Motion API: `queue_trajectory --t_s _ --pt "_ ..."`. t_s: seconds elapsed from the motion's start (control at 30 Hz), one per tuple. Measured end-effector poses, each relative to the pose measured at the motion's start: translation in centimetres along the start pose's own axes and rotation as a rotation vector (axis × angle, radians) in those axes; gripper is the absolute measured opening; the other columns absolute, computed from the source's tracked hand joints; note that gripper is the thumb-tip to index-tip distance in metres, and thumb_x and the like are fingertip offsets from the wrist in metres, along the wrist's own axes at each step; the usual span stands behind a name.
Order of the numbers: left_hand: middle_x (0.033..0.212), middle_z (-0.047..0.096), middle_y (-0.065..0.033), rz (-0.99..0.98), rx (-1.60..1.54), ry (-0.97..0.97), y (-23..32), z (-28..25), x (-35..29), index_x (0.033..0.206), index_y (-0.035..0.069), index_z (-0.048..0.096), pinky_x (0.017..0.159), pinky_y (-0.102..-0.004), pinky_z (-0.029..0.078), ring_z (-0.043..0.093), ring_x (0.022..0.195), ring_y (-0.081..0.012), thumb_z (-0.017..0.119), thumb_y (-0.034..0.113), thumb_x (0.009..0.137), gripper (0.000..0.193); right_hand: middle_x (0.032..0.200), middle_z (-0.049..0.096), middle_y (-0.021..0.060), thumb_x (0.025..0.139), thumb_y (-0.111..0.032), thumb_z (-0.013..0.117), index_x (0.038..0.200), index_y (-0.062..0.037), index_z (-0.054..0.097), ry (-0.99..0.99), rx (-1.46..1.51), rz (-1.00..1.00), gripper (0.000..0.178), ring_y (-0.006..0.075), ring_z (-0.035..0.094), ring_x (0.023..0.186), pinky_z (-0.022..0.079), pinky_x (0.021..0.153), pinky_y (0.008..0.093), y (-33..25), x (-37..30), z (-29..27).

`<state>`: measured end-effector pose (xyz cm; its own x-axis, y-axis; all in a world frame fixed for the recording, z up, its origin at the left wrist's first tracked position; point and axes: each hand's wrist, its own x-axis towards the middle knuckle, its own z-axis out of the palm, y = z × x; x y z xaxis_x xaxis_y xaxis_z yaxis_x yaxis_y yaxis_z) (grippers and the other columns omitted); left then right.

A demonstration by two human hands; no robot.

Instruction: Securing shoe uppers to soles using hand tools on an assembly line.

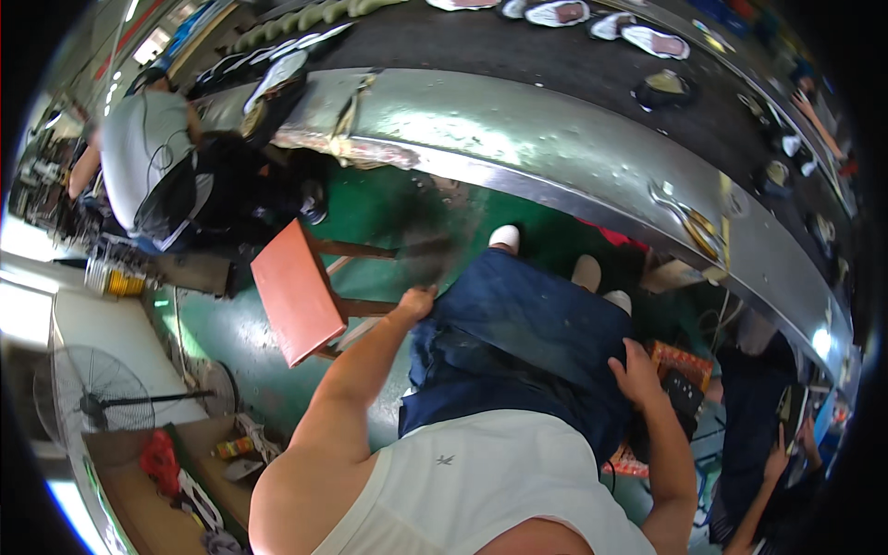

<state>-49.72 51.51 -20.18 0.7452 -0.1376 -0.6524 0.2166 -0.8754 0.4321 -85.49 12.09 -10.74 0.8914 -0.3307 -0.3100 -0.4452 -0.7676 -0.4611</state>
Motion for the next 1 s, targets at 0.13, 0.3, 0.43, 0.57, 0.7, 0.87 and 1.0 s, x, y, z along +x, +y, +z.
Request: queue_trajectory --t_s 0.13,0.3,0.43,0.57,0.7,0.87,1.0 --pt "0.121 0.068 -0.0263 -0.289 0.039 -0.162 -9.3 5.2 4.1 0.121 0.002 0.069 0.097 -0.0446 0.051 0.066 0.112 -0.0372 0.052 0.046 0.098 0.053 0.157 0.028 0.0303 0.096 -0.028 0.063 0.152 0.0065 0.025 -0.039 -0.033 0.033 0.076 0.0498 0.036 0.140 0.036 0.115 0.0488 -1.7 -0.9 3.5" --pt "0.121 0.068 -0.0260 -0.275 -0.085 -0.315 -11.8 8.5 0.7 0.121 0.001 0.069 0.097 -0.0455 0.050 0.067 0.112 -0.0373 0.052 0.046 0.098 0.053 0.157 0.028 0.0302 0.095 -0.024 0.065 0.151 0.0066 0.026 -0.014 0.022 0.048 0.075 0.0486 0.034 0.141 0.033 0.117 0.0486 -1.6 -1.9 3.1" --pt "0.121 0.069 -0.0257 -0.330 -0.111 -0.579 -15.5 8.0 -4.0 0.120 0.001 0.069 0.098 -0.0462 0.050 0.067 0.112 -0.0373 0.052 0.047 0.098 0.053 0.156 0.028 0.0296 0.091 -0.019 0.067 0.151 0.0068 0.027 -0.013 0.054 0.090 0.076 0.0485 0.034 0.141 0.031 0.118 0.0487 -2.3 -1.0 2.9" --pt "0.120 0.069 -0.0254 -0.398 -0.144 -0.795 -15.7 7.1 -4.7 0.120 0.001 0.069 0.098 -0.0468 0.050 0.067 0.111 -0.0374 0.052 0.047 0.098 0.053 0.154 0.028 0.0306 0.091 -0.019 0.067 0.150 0.0072 0.028 -0.003 0.084 0.085 0.075 0.0501 0.034 0.140 0.031 0.117 0.0501 -1.7 1.4 2.3" --pt "0.120 0.069 -0.0252 -0.444 -0.189 -0.919 -14.4 5.2 -3.4 0.119 0.001 0.069 0.099 -0.0475 0.050 0.067 0.111 -0.0374 0.052 0.047 0.098 0.054 0.154 0.028 0.0311 0.091 -0.021 0.066 0.149 0.0073 0.029 -0.001 0.175 0.112 0.074 0.0516 0.033 0.139 0.032 0.116 0.0518 -1.7 0.7 1.6" --pt "0.120 0.069 -0.0248 -0.440 -0.341 -0.961 -15.7 6.1 -3.3 0.118 0.001 0.069 0.099 -0.0483 0.050 0.067 0.111 -0.0375 0.052 0.048 0.099 0.054 0.153 0.029 0.0310 0.093 -0.024 0.065 0.148 0.0076 0.031 0.010 0.202 0.082 0.072 0.0512 0.034 0.138 0.032 0.116 0.0522 -1.6 -0.8 2.2" --pt "0.120 0.069 -0.0245 -0.428 -0.515 -0.897 -10.7 9.9 -0.8 0.118 0.000 0.069 0.100 -0.0490 0.049 0.067 0.111 -0.0375 0.052 0.048 0.099 0.054 0.153 0.030 0.0305 0.094 -0.025 0.064 0.149 0.0070 0.031 0.134 0.161 0.002 0.072 0.0509 0.035 0.137 0.032 0.116 0.0524 -1.3 -2.5 5.2"
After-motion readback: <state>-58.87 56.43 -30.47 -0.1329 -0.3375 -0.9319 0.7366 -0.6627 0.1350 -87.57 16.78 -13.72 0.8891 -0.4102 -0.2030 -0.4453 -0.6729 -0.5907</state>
